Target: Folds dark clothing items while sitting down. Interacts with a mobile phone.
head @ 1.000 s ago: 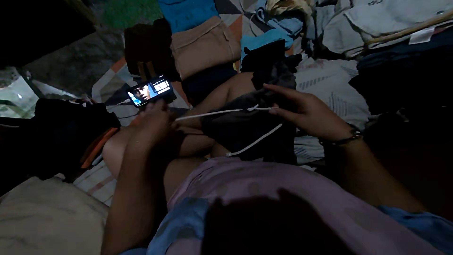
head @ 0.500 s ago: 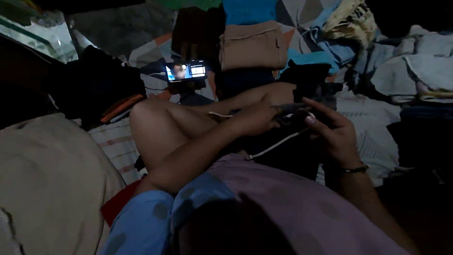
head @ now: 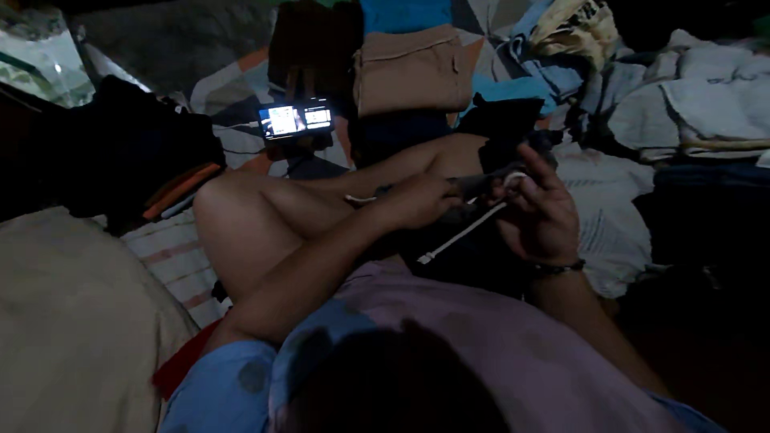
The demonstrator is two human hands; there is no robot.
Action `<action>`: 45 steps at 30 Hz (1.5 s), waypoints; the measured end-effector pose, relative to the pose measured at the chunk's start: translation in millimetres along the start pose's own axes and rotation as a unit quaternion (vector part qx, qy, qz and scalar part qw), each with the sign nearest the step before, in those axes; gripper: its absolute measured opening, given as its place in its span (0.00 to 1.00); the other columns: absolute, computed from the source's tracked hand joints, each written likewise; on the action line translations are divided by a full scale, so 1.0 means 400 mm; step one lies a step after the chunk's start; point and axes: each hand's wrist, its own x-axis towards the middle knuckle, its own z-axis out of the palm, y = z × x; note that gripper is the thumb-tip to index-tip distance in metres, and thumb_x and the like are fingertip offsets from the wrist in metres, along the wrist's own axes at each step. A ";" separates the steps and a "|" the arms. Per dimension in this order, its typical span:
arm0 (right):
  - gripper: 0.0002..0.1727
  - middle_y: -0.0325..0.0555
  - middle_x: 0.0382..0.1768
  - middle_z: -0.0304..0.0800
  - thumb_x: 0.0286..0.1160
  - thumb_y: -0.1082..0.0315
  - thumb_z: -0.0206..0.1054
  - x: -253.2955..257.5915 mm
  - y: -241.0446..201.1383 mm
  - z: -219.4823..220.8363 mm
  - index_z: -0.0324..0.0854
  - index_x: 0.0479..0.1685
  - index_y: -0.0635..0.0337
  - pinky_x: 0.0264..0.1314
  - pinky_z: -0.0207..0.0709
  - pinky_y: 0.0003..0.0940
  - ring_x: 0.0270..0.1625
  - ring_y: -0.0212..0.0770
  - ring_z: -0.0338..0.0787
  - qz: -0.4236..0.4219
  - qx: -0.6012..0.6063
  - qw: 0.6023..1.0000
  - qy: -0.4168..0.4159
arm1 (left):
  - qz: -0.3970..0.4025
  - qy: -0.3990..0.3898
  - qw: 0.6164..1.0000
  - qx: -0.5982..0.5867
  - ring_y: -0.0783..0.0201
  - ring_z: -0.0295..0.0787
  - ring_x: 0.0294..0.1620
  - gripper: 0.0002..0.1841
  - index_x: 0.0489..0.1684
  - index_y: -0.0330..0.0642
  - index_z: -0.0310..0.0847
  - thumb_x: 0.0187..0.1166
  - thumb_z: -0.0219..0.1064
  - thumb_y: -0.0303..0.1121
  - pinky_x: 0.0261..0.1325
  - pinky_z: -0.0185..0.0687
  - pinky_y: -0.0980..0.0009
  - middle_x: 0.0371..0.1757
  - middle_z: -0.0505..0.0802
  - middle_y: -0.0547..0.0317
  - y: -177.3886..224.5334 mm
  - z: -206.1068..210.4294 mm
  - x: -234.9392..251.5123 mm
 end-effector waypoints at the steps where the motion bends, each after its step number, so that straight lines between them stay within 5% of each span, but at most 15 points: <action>1: 0.20 0.30 0.38 0.90 0.85 0.64 0.58 -0.001 0.003 -0.001 0.80 0.73 0.42 0.47 0.87 0.27 0.38 0.29 0.89 0.006 0.006 1.000 0.004 | 0.007 -0.011 1.000 -0.008 0.53 0.90 0.54 0.15 0.60 0.38 0.87 0.90 0.58 0.35 0.62 0.83 0.51 0.52 0.93 0.46 -0.006 -0.003 -0.002; 4: 0.19 0.30 0.35 0.90 0.86 0.64 0.56 -0.008 0.014 -0.003 0.83 0.70 0.47 0.44 0.87 0.26 0.36 0.28 0.89 0.020 0.000 1.000 0.014 | -0.020 -0.051 0.998 -0.030 0.52 0.89 0.57 0.18 0.66 0.41 0.83 0.82 0.71 0.37 0.64 0.83 0.50 0.60 0.90 0.44 -0.003 -0.009 -0.005; 8: 0.16 0.31 0.35 0.93 0.82 0.58 0.65 -0.011 0.022 -0.010 0.89 0.62 0.47 0.45 0.88 0.28 0.36 0.28 0.91 0.019 0.045 0.999 0.001 | -0.060 -0.051 0.995 -0.054 0.52 0.89 0.49 0.17 0.62 0.38 0.80 0.80 0.72 0.35 0.54 0.85 0.50 0.50 0.90 0.45 0.008 0.002 0.000; 12: 0.15 0.31 0.38 0.93 0.79 0.53 0.69 -0.014 0.027 -0.028 0.91 0.58 0.44 0.44 0.87 0.27 0.37 0.28 0.90 0.012 0.067 0.996 -0.052 | -0.070 -0.090 0.983 -0.146 0.59 0.87 0.54 0.20 0.65 0.38 0.83 0.92 0.55 0.44 0.62 0.81 0.54 0.54 0.91 0.48 0.007 -0.019 -0.010; 14: 0.15 0.32 0.43 0.93 0.78 0.53 0.70 -0.016 0.035 -0.033 0.92 0.56 0.45 0.44 0.87 0.26 0.39 0.28 0.90 0.006 0.063 0.995 -0.080 | -0.101 -0.111 0.978 -0.143 0.54 0.87 0.58 0.26 0.66 0.35 0.83 0.95 0.46 0.47 0.66 0.78 0.49 0.57 0.91 0.43 0.021 -0.037 -0.013; 17: 0.14 0.33 0.47 0.91 0.79 0.53 0.69 -0.015 0.043 -0.037 0.93 0.56 0.46 0.45 0.87 0.27 0.42 0.29 0.89 -0.013 0.050 0.991 -0.123 | -0.087 -0.092 0.991 -0.033 0.49 0.88 0.54 0.26 0.54 0.31 0.85 0.96 0.44 0.44 0.61 0.80 0.46 0.50 0.91 0.41 0.018 -0.039 0.001; 22: 0.13 0.31 0.51 0.91 0.79 0.56 0.69 -0.018 0.040 -0.045 0.93 0.55 0.45 0.50 0.87 0.27 0.47 0.29 0.90 -0.024 0.031 0.988 -0.150 | -0.078 -0.108 0.983 0.130 0.47 0.80 0.67 0.26 0.62 0.44 0.88 0.91 0.51 0.54 0.74 0.59 0.35 0.61 0.87 0.46 0.021 -0.052 0.019; 26: 0.13 0.31 0.50 0.90 0.80 0.54 0.68 -0.012 0.039 -0.056 0.93 0.54 0.44 0.47 0.86 0.26 0.45 0.29 0.88 -0.034 0.001 0.988 -0.151 | -0.045 -0.041 0.995 0.078 0.48 0.83 0.58 0.23 0.53 0.36 0.87 0.91 0.55 0.49 0.63 0.78 0.46 0.54 0.85 0.43 -0.001 -0.068 0.029; 28: 0.13 0.28 0.49 0.89 0.81 0.54 0.67 -0.009 0.036 -0.059 0.93 0.54 0.43 0.45 0.84 0.22 0.44 0.25 0.86 -0.035 -0.014 0.989 -0.144 | -0.021 -0.014 0.997 0.070 0.50 0.83 0.52 0.21 0.47 0.35 0.85 0.92 0.55 0.45 0.56 0.81 0.50 0.49 0.84 0.44 -0.020 -0.064 0.031; 30: 0.13 0.27 0.48 0.90 0.80 0.55 0.68 -0.009 0.033 -0.062 0.94 0.54 0.44 0.43 0.83 0.20 0.42 0.24 0.86 -0.030 -0.026 0.991 -0.129 | -0.043 0.006 0.996 0.077 0.48 0.86 0.56 0.20 0.49 0.33 0.86 0.91 0.56 0.43 0.61 0.81 0.48 0.53 0.87 0.42 -0.027 -0.065 0.023; 33: 0.14 0.27 0.51 0.91 0.81 0.55 0.67 -0.013 0.024 -0.067 0.93 0.57 0.44 0.43 0.83 0.20 0.42 0.23 0.86 -0.008 -0.064 0.993 -0.102 | -0.083 0.074 0.993 0.028 0.48 0.86 0.51 0.20 0.45 0.32 0.86 0.86 0.64 0.45 0.58 0.82 0.48 0.49 0.87 0.41 -0.049 -0.065 0.010; 36: 0.17 0.31 0.52 0.90 0.85 0.58 0.62 -0.008 0.018 -0.050 0.87 0.65 0.51 0.39 0.81 0.19 0.38 0.24 0.85 0.015 -0.079 0.994 -0.069 | -0.019 0.145 0.984 -0.098 0.65 0.82 0.49 0.15 0.36 0.39 0.84 0.85 0.65 0.43 0.53 0.81 0.65 0.48 0.84 0.55 -0.055 -0.054 0.003; 38: 0.18 0.33 0.53 0.89 0.87 0.64 0.57 0.000 0.014 -0.034 0.84 0.70 0.54 0.38 0.80 0.18 0.36 0.24 0.84 0.011 -0.082 0.995 -0.055 | 0.017 0.149 0.957 -0.250 0.71 0.85 0.54 0.15 0.45 0.38 0.86 0.90 0.55 0.37 0.60 0.82 0.69 0.52 0.90 0.60 -0.040 -0.032 0.008; 41: 0.21 0.33 0.56 0.88 0.87 0.70 0.53 0.008 0.013 -0.011 0.80 0.74 0.56 0.37 0.80 0.17 0.35 0.22 0.83 -0.005 -0.103 0.994 -0.044 | 0.001 0.127 0.906 -0.403 0.69 0.88 0.45 0.21 0.47 0.37 0.81 0.96 0.41 0.39 0.53 0.85 0.69 0.41 0.92 0.59 -0.008 0.009 0.013; 45: 0.24 0.35 0.61 0.88 0.87 0.69 0.55 0.008 0.018 -0.007 0.73 0.81 0.51 0.40 0.83 0.20 0.38 0.25 0.86 -0.010 -0.082 0.994 -0.066 | -0.012 0.119 0.919 -0.377 0.74 0.88 0.46 0.17 0.57 0.37 0.82 0.95 0.48 0.37 0.53 0.85 0.74 0.45 0.92 0.61 0.003 0.025 -0.004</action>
